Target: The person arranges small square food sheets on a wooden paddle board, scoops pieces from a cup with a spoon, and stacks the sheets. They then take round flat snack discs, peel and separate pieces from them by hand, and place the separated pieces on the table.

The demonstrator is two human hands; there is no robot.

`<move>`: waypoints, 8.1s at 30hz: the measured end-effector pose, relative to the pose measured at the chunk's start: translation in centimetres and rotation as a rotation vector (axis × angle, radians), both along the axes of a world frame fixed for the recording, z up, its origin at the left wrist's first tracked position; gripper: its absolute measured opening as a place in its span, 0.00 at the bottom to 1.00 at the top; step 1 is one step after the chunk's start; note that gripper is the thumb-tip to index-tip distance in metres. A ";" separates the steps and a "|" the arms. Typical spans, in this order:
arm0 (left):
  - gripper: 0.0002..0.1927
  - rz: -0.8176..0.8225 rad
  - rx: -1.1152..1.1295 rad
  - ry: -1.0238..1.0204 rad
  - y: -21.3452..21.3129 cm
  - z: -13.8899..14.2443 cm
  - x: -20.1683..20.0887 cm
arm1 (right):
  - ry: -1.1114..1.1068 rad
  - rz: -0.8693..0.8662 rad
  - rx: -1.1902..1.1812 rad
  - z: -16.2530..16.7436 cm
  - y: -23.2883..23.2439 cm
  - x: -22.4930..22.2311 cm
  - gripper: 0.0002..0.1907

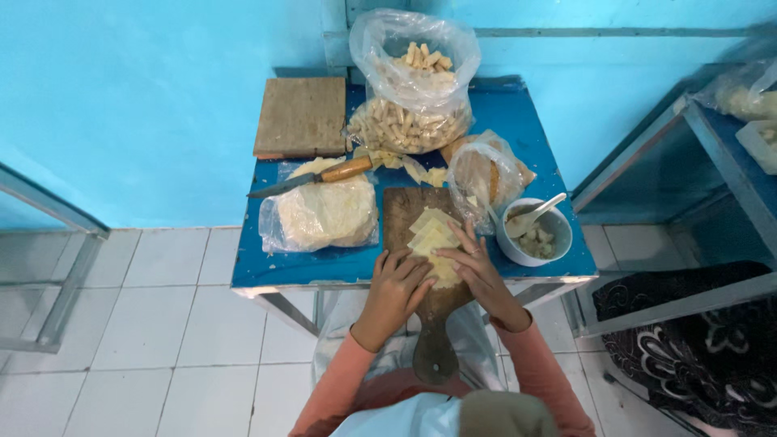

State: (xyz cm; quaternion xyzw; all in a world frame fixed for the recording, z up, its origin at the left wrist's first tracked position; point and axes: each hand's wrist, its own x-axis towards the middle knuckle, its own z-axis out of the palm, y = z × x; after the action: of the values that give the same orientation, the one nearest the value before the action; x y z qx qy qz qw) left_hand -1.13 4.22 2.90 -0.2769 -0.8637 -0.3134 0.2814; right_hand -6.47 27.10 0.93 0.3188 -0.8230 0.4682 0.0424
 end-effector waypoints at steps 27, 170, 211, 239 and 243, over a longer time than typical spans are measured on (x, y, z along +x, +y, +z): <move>0.14 0.007 0.022 -0.001 0.0 -0.6 0.0 | 0.549 -0.168 0.450 5.9 -1.1 2.3 0.19; 0.15 -0.097 -0.053 0.179 2.0 5.0 -4.5 | 0.665 -0.687 0.401 8.2 6.4 -0.4 0.51; 0.22 0.379 -0.051 -0.104 1.3 0.7 3.2 | 0.286 -0.630 -0.248 6.0 5.8 -4.6 0.22; 0.11 0.111 0.424 -0.349 1.2 0.9 0.8 | 0.202 -0.344 -0.367 0.2 2.3 5.3 0.18; 0.08 0.078 0.480 -0.332 1.4 1.0 0.6 | 0.302 -0.336 -0.279 0.7 2.2 5.6 0.16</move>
State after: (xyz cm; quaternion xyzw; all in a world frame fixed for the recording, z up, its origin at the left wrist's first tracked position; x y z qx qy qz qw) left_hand -0.51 5.64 3.86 -0.1141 -0.8090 -0.5387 0.2055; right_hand -0.86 29.28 1.59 0.2348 -0.7762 0.5107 0.2857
